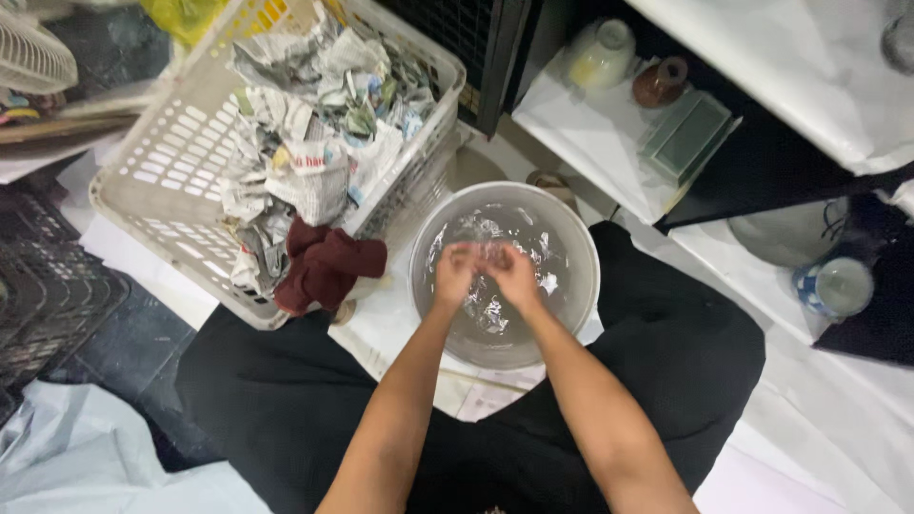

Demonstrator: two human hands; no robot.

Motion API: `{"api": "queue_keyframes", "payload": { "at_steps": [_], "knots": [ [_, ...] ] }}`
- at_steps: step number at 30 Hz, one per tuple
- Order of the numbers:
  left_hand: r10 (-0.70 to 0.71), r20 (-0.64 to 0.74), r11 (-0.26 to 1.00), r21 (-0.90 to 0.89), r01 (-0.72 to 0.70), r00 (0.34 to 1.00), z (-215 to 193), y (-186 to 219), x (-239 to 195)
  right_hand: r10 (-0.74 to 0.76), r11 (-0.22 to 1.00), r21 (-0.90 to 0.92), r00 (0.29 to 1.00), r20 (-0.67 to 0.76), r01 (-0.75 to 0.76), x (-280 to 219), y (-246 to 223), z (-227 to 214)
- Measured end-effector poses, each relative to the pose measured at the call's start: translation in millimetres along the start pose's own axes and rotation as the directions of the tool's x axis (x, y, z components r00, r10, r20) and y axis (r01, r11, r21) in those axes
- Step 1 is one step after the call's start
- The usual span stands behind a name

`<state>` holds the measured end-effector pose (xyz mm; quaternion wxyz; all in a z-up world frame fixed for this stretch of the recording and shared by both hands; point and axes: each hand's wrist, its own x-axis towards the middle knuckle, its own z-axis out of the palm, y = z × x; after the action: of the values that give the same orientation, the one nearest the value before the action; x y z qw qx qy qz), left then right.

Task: The person washes small ceramic and glass items in a bucket of water, then dries each with a maroon cloth. They handle a blue-and-white cup, a brown cup, and a clear glass, placing each on a nearby shelf after drying.

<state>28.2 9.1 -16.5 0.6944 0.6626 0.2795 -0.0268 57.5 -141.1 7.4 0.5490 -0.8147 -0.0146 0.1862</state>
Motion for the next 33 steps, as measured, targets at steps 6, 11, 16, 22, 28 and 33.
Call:
{"api": "queue_keyframes", "payload": {
  "at_steps": [6, 11, 16, 22, 28, 33],
  "knots": [
    [-0.132, -0.072, 0.991, -0.048, 0.128, 0.989, -1.8, -9.6, 4.5, 0.024, 0.997, -0.073, 0.993, -0.113, -0.032, 4.9, -43.5, -7.4],
    [-0.037, -0.119, 0.998, 0.041, 0.043, 0.992, -4.2, -24.1, 10.1, 0.236, 0.949, -0.195, 0.968, -0.087, -0.248, 3.0, -57.3, -8.8],
    [-0.043, -0.137, 0.976, 0.208, 0.071, 0.990, -4.7, -38.7, 13.7, 0.466, 0.837, -0.356, 0.882, 0.068, -0.415, 7.4, -43.2, -14.6],
    [-0.059, -0.020, 0.856, 0.513, 0.061, 0.998, -7.2, -42.9, 1.5, 0.483, 0.763, -0.522, 0.873, 0.069, -0.381, -1.3, -5.6, -11.8],
    [-0.178, 0.067, 0.760, 0.643, 0.094, 0.982, -7.5, -1.0, -19.2, 0.400, 0.787, -0.493, 0.915, -0.051, -0.371, -2.4, 16.4, 1.4],
    [0.050, 0.060, 0.794, 0.603, -0.076, 0.997, -7.7, 44.5, -46.2, 0.078, 0.949, -0.291, 0.985, -0.153, -0.120, -8.0, -20.4, -2.2]
  ]
}}
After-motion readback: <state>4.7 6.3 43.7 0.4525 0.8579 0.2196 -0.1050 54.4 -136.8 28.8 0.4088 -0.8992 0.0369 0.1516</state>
